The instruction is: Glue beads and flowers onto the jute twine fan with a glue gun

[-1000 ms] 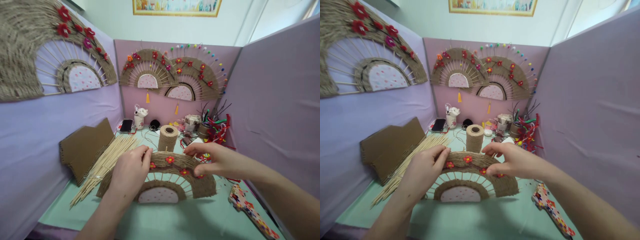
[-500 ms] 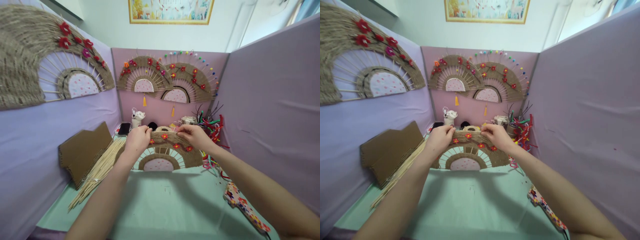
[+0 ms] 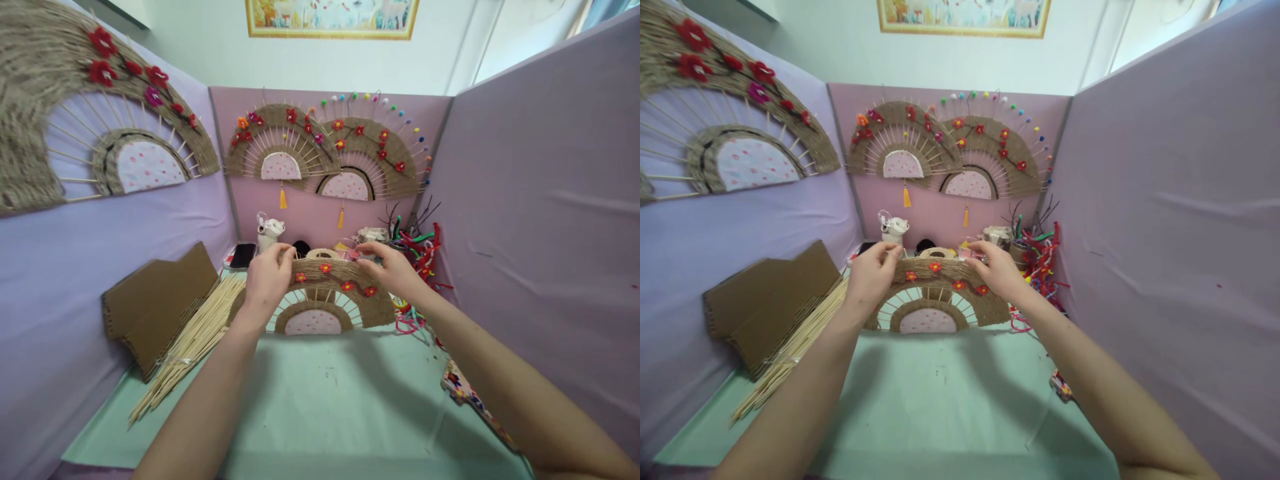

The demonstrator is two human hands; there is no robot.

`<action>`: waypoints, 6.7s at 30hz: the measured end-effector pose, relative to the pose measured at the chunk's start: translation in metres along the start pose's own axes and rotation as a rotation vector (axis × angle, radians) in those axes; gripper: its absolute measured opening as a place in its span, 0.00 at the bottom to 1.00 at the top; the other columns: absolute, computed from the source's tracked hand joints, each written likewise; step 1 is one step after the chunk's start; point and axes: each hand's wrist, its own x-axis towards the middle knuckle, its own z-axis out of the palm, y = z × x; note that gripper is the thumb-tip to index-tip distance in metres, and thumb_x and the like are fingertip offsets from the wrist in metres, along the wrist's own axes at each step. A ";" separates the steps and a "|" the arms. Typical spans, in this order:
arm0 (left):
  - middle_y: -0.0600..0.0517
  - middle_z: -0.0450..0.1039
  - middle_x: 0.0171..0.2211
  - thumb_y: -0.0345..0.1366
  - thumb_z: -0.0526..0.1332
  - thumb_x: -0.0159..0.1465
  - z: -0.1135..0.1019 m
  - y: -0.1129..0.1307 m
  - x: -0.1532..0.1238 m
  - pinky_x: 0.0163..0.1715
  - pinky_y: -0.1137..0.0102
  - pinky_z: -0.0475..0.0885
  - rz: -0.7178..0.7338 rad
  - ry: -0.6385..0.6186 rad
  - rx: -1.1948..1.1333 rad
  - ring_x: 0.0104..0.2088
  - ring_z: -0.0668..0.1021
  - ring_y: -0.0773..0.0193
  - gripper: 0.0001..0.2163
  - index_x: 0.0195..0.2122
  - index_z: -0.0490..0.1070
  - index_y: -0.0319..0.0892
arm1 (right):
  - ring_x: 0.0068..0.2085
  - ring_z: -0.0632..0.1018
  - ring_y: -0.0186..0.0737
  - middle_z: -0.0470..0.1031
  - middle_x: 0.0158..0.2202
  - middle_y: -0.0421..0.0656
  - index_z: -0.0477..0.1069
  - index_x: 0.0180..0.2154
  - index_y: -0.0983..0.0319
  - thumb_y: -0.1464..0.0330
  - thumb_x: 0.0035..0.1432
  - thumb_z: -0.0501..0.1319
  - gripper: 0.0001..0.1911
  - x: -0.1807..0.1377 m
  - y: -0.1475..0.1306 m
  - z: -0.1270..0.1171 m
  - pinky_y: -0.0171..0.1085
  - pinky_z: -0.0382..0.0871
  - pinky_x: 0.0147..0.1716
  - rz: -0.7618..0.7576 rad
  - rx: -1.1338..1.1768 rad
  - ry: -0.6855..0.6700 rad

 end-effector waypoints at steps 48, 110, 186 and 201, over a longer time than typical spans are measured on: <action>0.53 0.66 0.25 0.32 0.70 0.52 0.066 -0.018 -0.188 0.21 0.84 0.61 -1.096 -0.704 -1.529 0.24 0.67 0.78 0.09 0.30 0.73 0.32 | 0.33 0.71 0.38 0.68 0.34 0.42 0.72 0.34 0.58 0.71 0.58 0.59 0.04 -0.195 -0.051 0.078 0.37 0.66 0.31 0.178 0.407 0.218; 0.54 0.64 0.22 0.32 0.69 0.53 0.072 -0.035 -0.191 0.16 0.83 0.57 -1.152 -0.698 -1.428 0.21 0.64 0.78 0.10 0.26 0.70 0.32 | 0.37 0.73 0.39 0.70 0.34 0.43 0.68 0.35 0.60 0.75 0.60 0.56 0.05 -0.196 -0.058 0.070 0.36 0.67 0.33 0.021 0.061 0.072; 0.54 0.58 0.26 0.23 0.55 0.62 0.057 -0.035 -0.175 0.15 0.86 0.57 -1.354 -0.607 -1.585 0.22 0.63 0.78 0.05 0.29 0.64 0.34 | 0.44 0.73 0.58 0.73 0.43 0.61 0.70 0.48 0.72 0.66 0.58 0.58 0.19 -0.246 0.046 -0.055 0.49 0.63 0.44 0.580 -0.633 -0.086; 0.53 0.57 0.27 0.24 0.50 0.65 0.050 -0.032 -0.163 0.14 0.85 0.58 -1.348 -0.501 -1.546 0.22 0.63 0.76 0.07 0.30 0.62 0.36 | 0.45 0.72 0.55 0.72 0.42 0.58 0.68 0.48 0.70 0.63 0.57 0.57 0.21 -0.261 0.074 -0.046 0.46 0.62 0.45 0.674 -0.510 -0.153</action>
